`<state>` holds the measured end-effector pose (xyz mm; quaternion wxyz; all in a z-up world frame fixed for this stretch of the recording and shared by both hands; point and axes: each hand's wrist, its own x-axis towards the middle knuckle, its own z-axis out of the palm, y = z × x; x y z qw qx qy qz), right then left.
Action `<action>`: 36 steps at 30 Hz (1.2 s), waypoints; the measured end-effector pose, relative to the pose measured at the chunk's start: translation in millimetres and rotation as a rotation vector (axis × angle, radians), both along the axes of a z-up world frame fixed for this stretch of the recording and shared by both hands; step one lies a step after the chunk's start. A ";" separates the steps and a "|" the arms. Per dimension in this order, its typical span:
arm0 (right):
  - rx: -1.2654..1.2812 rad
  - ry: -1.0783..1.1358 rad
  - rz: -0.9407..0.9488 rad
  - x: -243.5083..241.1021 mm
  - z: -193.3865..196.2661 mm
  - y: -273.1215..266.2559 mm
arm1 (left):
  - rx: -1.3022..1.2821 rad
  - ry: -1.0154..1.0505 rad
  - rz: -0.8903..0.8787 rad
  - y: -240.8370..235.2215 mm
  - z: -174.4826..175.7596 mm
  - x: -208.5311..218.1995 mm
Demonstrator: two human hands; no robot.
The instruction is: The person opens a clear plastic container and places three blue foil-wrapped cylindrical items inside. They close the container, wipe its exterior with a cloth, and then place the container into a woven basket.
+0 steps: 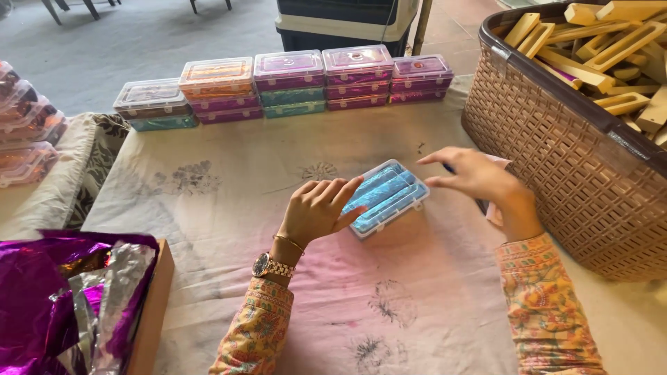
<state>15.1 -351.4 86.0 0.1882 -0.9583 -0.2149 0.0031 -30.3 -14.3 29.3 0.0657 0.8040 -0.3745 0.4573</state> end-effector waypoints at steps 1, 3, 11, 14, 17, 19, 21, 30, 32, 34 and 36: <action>-0.003 0.001 -0.001 5.6 -8.0 -15.3 | -0.003 0.001 -0.001 -1.4 -2.1 3.0; -0.191 -0.057 -0.174 17.1 -24.1 -45.5 | 0.031 0.151 0.105 -3.9 -5.9 8.9; -0.280 0.249 -0.490 59.4 -94.1 -98.1 | -0.143 0.596 0.006 -15.7 -20.8 9.1; -0.237 0.223 -0.525 48.0 -82.9 -85.5 | -0.080 0.727 0.068 -17.3 -34.3 13.5; -0.125 0.266 -0.547 33.1 -60.6 -71.1 | -0.099 0.854 0.070 -16.8 -42.3 16.2; -0.034 0.323 -0.552 32.8 -50.5 -63.5 | -0.134 0.948 0.058 -15.3 -41.8 16.1; -0.061 -0.149 -0.219 38.7 -45.3 -56.3 | -0.216 0.993 -0.025 -13.5 -39.2 13.9; 0.324 -0.195 0.636 -24.8 -47.8 101.9 | -0.341 0.960 -0.095 -9.5 -58.0 24.1; 0.339 0.007 0.435 -24.5 -29.7 91.9 | -0.356 0.958 -0.103 -9.8 -60.6 25.9; 0.349 0.210 0.233 -18.5 -24.6 78.7 | -0.368 0.959 -0.108 -10.3 -59.2 23.4; 0.257 0.014 -0.095 -3.8 -29.8 60.7 | -0.360 1.016 -0.051 -12.8 -51.6 20.2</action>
